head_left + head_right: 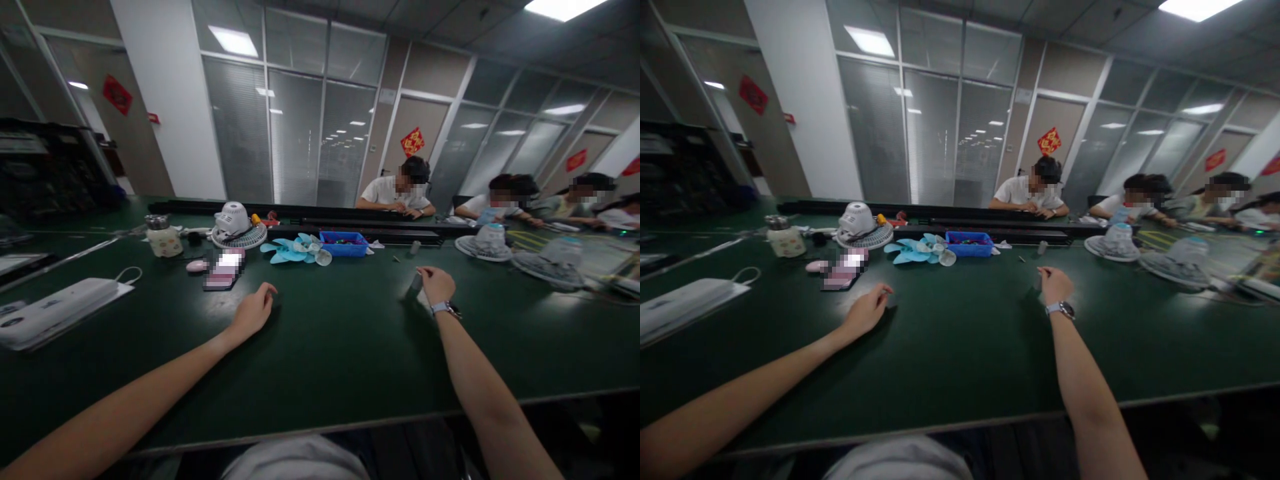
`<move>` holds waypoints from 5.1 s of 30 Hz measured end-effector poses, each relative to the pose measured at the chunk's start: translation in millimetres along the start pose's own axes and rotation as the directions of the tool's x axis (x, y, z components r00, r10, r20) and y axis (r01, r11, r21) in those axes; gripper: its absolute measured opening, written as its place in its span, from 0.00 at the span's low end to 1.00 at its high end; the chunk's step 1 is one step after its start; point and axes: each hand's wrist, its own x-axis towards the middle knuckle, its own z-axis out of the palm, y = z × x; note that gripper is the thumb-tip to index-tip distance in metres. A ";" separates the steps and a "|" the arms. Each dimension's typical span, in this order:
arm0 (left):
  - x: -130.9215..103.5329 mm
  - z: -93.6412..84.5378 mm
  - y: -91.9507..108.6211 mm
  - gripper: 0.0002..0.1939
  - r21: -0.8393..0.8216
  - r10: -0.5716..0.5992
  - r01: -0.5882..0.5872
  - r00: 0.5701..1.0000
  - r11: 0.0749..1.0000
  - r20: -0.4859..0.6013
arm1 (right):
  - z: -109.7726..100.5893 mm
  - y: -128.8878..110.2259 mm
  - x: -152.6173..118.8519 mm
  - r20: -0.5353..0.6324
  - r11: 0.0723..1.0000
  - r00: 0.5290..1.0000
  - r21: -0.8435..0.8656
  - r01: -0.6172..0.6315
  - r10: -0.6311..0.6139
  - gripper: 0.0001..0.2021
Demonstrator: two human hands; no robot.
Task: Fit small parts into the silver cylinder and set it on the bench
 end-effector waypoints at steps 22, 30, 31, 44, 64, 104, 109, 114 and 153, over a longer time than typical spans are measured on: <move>-1.3 1.8 -3.6 0.13 0.018 0.054 -0.054 0.999 0.998 -0.003 | 2.2 2.5 -10.4 0.111 0.993 0.990 -0.095 -0.074 0.085 0.23; -0.2 4.0 -5.4 0.12 0.012 0.083 -0.082 0.997 0.997 -0.001 | 8.5 4.0 -18.6 0.180 0.989 0.973 -0.048 -0.138 0.144 0.31; 0.1 4.3 -5.8 0.12 0.006 0.085 -0.085 0.996 0.996 0.001 | 8.2 4.1 -18.0 0.170 0.987 0.973 -0.018 -0.157 0.158 0.31; -7.6 1.2 11.1 0.18 -0.241 0.116 -0.126 0.992 0.962 -0.054 | -28.0 -208.3 -171.0 0.327 0.429 0.594 0.903 0.033 -0.735 0.25; -16.7 -2.1 38.5 0.16 -0.431 0.203 -0.221 0.975 0.875 -0.087 | -25.2 -212.4 -199.0 0.354 0.470 0.526 0.877 0.101 -0.773 0.25; 2.7 8.9 -1.5 0.20 -0.345 -0.022 0.008 0.999 0.939 -0.036 | -3.8 27.3 -15.7 0.147 0.929 0.926 0.078 -0.362 0.348 0.23; 2.2 7.8 0.5 0.20 -0.354 -0.031 0.019 0.999 0.935 -0.030 | -13.2 9.5 -18.2 0.123 0.923 0.922 0.075 -0.379 0.368 0.30; 2.0 7.7 2.1 0.19 -0.424 -0.125 0.079 0.989 0.902 -0.082 | -30.0 -99.5 -74.0 -0.078 0.974 0.983 0.143 0.175 -0.166 0.34; 3.9 13.3 -2.8 0.19 -0.447 -0.131 0.063 0.984 0.892 -0.122 | -28.8 6.7 1.0 0.044 0.964 0.980 -0.194 -0.183 0.194 0.14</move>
